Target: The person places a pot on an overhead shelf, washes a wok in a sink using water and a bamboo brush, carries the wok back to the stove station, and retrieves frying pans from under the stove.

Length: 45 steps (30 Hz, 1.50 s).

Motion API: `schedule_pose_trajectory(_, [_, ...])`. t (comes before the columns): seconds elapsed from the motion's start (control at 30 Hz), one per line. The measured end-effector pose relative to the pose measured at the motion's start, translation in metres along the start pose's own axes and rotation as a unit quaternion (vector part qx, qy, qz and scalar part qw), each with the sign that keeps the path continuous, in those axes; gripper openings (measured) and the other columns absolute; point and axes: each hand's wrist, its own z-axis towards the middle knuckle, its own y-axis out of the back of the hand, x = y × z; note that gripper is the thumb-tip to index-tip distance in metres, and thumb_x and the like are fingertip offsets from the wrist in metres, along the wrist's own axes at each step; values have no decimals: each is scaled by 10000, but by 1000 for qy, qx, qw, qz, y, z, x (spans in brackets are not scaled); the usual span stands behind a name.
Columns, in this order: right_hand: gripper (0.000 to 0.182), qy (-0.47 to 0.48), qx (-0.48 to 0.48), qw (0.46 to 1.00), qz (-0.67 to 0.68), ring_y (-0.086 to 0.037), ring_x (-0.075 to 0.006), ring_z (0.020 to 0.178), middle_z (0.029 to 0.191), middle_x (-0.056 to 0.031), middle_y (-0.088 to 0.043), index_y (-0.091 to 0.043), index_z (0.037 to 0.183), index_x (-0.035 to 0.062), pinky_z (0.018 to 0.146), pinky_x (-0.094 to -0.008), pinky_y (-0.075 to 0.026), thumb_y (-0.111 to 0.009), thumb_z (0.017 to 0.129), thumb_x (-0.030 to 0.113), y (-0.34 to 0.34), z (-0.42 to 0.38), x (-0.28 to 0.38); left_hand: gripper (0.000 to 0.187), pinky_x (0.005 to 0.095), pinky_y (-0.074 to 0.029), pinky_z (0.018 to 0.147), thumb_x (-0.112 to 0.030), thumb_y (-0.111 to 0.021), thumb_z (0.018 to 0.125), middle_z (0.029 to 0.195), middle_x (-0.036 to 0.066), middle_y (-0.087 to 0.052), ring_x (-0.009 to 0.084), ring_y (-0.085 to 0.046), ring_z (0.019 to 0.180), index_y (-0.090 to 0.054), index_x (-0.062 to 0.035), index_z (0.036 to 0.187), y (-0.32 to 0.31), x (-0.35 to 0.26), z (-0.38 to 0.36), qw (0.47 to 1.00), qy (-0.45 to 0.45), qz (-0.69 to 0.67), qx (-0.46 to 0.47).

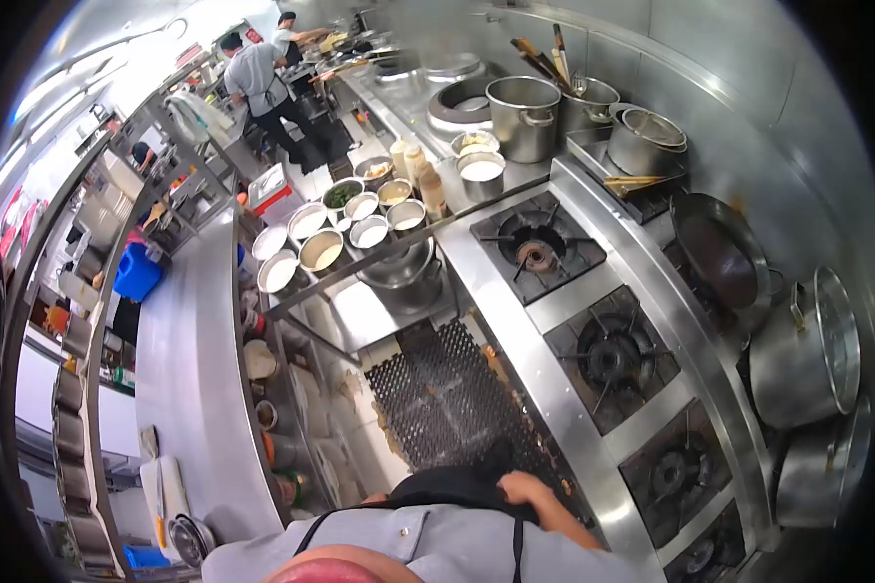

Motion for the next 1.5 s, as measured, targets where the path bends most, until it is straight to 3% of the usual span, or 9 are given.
schedule_pose_trajectory(0.23, [257, -80, -38, 989, -118, -625, -366, 975, 1025, -191, -653, -652, 1016, 99, 832, -479, -501, -516, 815, 183, 18, 7, 57, 379, 323, -477, 541, -149, -528, 853, 791, 86, -617, 167, -578, 645, -539, -5, 1204, -77, 2, -60, 933, -18, -295, -203])
schedule_pose_trajectory(0.5, [255, 9, 47, 976, -214, -615, -348, 993, 1021, -173, -655, -636, 1028, 92, 825, -460, -498, -564, 820, 220, 5, -4, 130, 450, 384, -474, 859, -296, -639, 807, 1008, 212, -661, 318, -634, 977, -588, -27, 1164, -210, 88, -61, 923, -26, -247, -293])
schedule_pose_trajectory(0.7, [237, 56, -21, 976, -209, -612, -380, 955, 980, -195, -651, -622, 1004, 75, 811, -476, -493, -542, 854, 239, -30, -25, 162, 355, 430, -487, 804, -141, -567, 790, 947, 225, -653, 367, -631, 912, -591, -36, 1129, -197, 73, -101, 888, -39, -179, -422])
schedule_pose_trajectory(0.83, [242, 38, 29, 985, -166, -606, -405, 929, 946, -215, -645, -606, 977, 56, 803, -493, -486, -506, 888, 258, -79, -60, 131, 287, 440, -479, 835, -126, -506, 826, 955, 240, -649, 387, -615, 964, -610, -47, 1082, -199, 36, -137, 903, -89, -196, -373])
schedule_pose_trajectory(0.97, [261, 0, 10, 990, -143, -606, -405, 946, 979, -228, -636, -591, 1029, 65, 824, -502, -478, -496, 889, 263, -106, -81, 101, 242, 300, -493, 731, -131, -534, 896, 900, 103, -662, 171, -626, 816, -590, -20, 1103, -192, 57, -107, 879, -90, -404, -236])
schedule_pose_trajectory(1.1, [254, -56, 10, 989, -139, -597, -407, 974, 1015, -231, -628, -587, 1057, 73, 839, -496, -475, -505, 881, 235, -122, -102, 92, 259, 259, -485, 714, -148, -528, 920, 906, 84, -655, 135, -613, 815, -567, -32, 1148, -126, 3, -189, 848, -128, -478, -189])
schedule_pose_trajectory(1.17, [239, -52, -47, 987, -146, -587, -380, 1006, 1049, -205, -620, -589, 1068, 89, 850, -477, -474, -510, 884, 219, -125, -115, 92, 293, 277, -481, 760, -138, -538, 913, 912, 82, -651, 147, -605, 819, -556, 10, 1166, -101, 18, -198, 847, -198, -362, -335])
schedule_pose_trajectory(1.3, [225, -71, -66, 988, -116, -580, -364, 1020, 1063, -181, -614, -589, 1061, 91, 853, -463, -474, -513, 889, 212, -136, -126, 100, 280, 242, -473, 698, -148, -548, 920, 901, 76, -654, 129, -602, 797, -549, -3, 1161, -91, 35, -240, 769, -185, -417, -447])
schedule_pose_trajectory(1.5, [188, 74, -85, 980, -163, -595, -377, 945, 996, -181, -611, -576, 1025, 72, 795, -481, -486, -525, 882, 184, -123, -128, 92, 400, 325, -485, 782, -250, -549, 907, 954, 163, -662, 213, -636, 860, -540, 13, 1207, -177, 55, -255, 836, -51, -300, -457])
